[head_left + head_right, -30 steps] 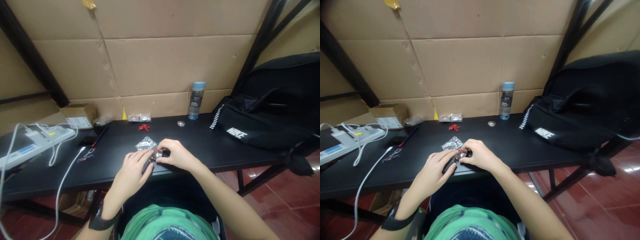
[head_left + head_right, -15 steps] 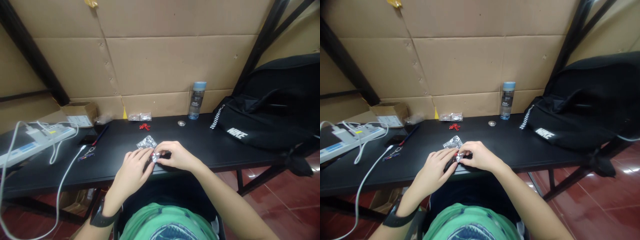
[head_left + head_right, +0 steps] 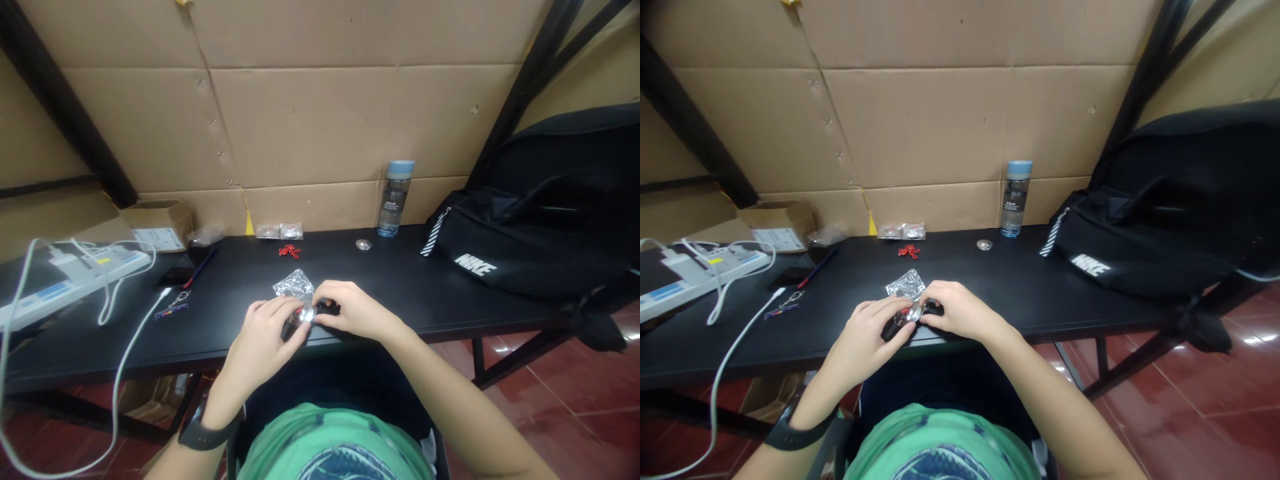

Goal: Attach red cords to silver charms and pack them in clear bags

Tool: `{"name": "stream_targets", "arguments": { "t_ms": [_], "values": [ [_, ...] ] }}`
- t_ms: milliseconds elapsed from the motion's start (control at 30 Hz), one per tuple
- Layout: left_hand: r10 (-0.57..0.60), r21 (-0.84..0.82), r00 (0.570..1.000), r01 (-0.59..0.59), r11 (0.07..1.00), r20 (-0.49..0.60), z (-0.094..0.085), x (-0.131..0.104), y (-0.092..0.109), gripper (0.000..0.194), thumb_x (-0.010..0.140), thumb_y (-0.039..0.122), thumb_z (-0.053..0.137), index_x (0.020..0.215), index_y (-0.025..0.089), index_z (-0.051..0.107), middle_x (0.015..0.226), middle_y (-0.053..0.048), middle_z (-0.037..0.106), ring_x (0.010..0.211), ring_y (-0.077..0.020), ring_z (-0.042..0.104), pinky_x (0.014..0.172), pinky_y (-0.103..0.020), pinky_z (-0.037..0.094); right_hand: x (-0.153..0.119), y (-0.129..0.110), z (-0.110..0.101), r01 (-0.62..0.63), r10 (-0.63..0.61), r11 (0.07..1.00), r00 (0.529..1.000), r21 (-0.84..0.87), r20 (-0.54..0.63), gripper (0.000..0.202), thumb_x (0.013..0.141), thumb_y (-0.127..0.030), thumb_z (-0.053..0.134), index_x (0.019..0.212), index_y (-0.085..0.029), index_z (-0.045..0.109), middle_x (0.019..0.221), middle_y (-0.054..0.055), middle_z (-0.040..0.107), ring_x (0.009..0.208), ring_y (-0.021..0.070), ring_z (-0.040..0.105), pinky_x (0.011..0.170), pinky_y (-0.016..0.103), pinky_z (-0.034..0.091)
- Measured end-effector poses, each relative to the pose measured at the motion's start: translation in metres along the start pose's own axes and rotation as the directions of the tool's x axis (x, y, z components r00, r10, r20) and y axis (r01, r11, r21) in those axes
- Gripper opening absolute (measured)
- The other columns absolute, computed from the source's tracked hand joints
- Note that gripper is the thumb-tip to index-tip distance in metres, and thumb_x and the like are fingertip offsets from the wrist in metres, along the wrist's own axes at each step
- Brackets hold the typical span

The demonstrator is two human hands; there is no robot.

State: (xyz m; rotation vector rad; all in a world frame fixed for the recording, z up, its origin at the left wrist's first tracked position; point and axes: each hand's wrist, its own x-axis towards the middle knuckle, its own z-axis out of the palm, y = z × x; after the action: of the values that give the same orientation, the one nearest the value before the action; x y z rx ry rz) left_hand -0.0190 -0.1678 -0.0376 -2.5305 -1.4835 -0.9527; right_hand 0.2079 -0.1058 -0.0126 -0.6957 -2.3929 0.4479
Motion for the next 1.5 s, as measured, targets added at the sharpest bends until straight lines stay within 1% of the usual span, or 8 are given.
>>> {"name": "stream_targets", "arguments": {
  "t_ms": [300,467,600,700,800,967,1067,1500],
  "values": [
    [-0.079,-0.033,0.996,0.078,0.996,-0.032,0.002,0.000,-0.001,0.025,0.096,0.030,0.065,0.120,0.027,0.059,0.115,-0.001,0.074,0.097,-0.0224,0.070,0.103,-0.042,0.040,0.000,0.002,0.003,-0.030,0.029,0.999,1.000,-0.046,-0.010,0.014,0.089,-0.011,0.070,0.099,-0.020,0.071,0.091,0.001,0.073,0.081,0.0152,0.064,0.079,0.026,0.048],
    [-0.106,0.002,0.994,0.106,0.994,-0.034,0.002,0.000,0.001,0.028,0.097,0.039,0.065,0.122,0.027,0.060,0.118,-0.004,0.074,0.101,-0.0251,0.069,0.099,-0.042,0.040,0.000,0.004,0.003,-0.050,0.049,0.996,0.999,-0.070,-0.014,0.015,0.089,-0.009,0.068,0.097,-0.021,0.070,0.091,0.002,0.072,0.081,0.0154,0.063,0.079,0.027,0.048],
    [-0.033,-0.068,0.998,0.037,0.997,0.052,-0.003,0.001,0.009,0.032,0.100,0.046,0.060,0.129,0.030,0.061,0.128,-0.004,0.071,0.115,-0.0260,0.066,0.096,-0.040,0.042,0.000,0.012,0.005,-0.131,0.104,0.973,0.984,-0.189,-0.147,0.019,0.088,-0.004,0.062,0.091,-0.021,0.070,0.094,0.004,0.072,0.089,0.0196,0.061,0.083,0.031,0.048],
    [0.012,-0.117,0.998,-0.005,0.993,0.060,-0.004,0.002,0.011,0.030,0.103,0.040,0.054,0.131,0.032,0.062,0.139,-0.004,0.065,0.128,-0.0258,0.059,0.101,-0.041,0.041,0.000,0.013,-0.001,-0.183,0.149,0.971,0.967,-0.153,-0.206,0.024,0.089,-0.002,0.056,0.089,-0.021,0.071,0.095,0.005,0.072,0.089,0.0194,0.063,0.083,0.032,0.049],
    [-0.017,-0.026,0.999,0.018,1.000,0.038,-0.001,0.002,0.007,0.027,0.103,0.034,0.054,0.127,0.030,0.065,0.144,-0.006,0.062,0.135,-0.0287,0.054,0.105,-0.046,0.037,-0.002,0.008,-0.016,-0.176,0.167,0.983,0.976,-0.051,-0.141,0.024,0.089,-0.005,0.058,0.096,-0.021,0.074,0.098,0.004,0.073,0.084,0.0172,0.065,0.079,0.030,0.050],
    [-0.008,0.045,0.996,0.004,0.999,0.084,0.002,0.000,0.003,0.028,0.102,0.033,0.053,0.128,0.031,0.063,0.141,-0.005,0.065,0.135,-0.0295,0.055,0.111,-0.051,0.029,-0.009,-0.002,-0.037,-0.147,0.149,0.989,0.987,-0.030,0.058,0.028,0.080,-0.025,0.080,0.107,-0.022,0.076,0.099,0.004,0.074,0.083,0.0186,0.066,0.078,0.030,0.052],
    [-0.010,0.033,0.996,0.007,0.999,0.089,0.001,0.000,0.004,0.028,0.102,0.032,0.052,0.129,0.030,0.062,0.136,-0.005,0.068,0.130,-0.0277,0.059,0.110,-0.051,0.028,-0.009,-0.002,-0.034,-0.165,0.168,0.985,0.984,-0.057,0.051,0.034,0.076,-0.031,0.085,0.107,-0.021,0.075,0.099,0.005,0.074,0.085,0.0197,0.066,0.080,0.030,0.052],
    [-0.001,0.014,0.996,0.000,1.000,0.088,-0.001,0.000,0.008,0.034,0.101,0.029,0.053,0.134,0.031,0.059,0.135,-0.006,0.069,0.124,-0.0283,0.063,0.113,-0.055,0.024,-0.004,0.009,-0.023,-0.161,0.161,0.987,0.986,-0.014,0.041,0.026,0.081,-0.028,0.084,0.106,-0.023,0.078,0.097,0.004,0.076,0.082,0.0179,0.068,0.079,0.028,0.053]
  ]
}}
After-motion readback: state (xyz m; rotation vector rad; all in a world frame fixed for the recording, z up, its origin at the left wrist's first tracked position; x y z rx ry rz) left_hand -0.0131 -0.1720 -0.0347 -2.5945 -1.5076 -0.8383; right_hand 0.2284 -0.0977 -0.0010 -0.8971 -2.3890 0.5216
